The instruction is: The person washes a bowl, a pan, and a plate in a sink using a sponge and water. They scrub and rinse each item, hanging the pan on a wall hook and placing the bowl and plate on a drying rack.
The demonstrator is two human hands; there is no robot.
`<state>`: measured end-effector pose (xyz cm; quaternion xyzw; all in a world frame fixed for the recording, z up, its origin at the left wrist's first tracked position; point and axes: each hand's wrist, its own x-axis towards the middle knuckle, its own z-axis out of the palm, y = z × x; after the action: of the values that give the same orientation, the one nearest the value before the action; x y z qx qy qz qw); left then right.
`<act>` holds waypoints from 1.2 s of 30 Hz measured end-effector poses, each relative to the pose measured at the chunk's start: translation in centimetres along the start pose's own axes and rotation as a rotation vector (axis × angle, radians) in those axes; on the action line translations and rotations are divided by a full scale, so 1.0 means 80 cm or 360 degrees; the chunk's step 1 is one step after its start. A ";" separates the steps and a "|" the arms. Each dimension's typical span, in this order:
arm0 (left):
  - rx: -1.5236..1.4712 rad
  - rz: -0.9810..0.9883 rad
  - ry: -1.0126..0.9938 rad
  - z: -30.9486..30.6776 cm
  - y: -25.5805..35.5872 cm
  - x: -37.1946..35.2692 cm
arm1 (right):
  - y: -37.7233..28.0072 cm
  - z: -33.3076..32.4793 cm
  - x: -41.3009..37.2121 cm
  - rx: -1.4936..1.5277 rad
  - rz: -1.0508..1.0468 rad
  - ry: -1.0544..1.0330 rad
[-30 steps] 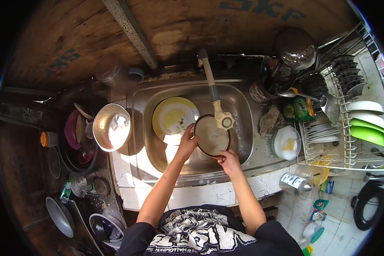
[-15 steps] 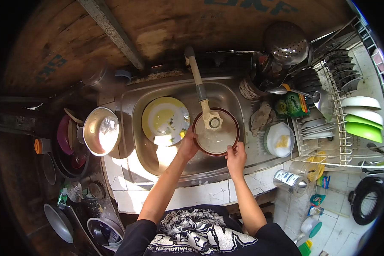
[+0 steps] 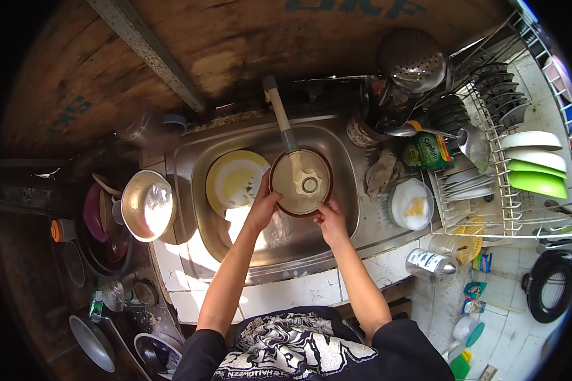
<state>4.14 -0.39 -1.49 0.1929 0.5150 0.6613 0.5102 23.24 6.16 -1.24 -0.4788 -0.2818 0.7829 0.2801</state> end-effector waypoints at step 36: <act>0.0839 0.0478 0.1327 -0.071 0.113 -0.257 | -0.213 -0.265 0.015 -0.1612 -0.0849 0.1099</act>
<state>3.75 -20.62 9.77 0.1067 0.7905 0.5956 0.0950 44.90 22.31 2.04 -0.6881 -0.6176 0.2597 0.2788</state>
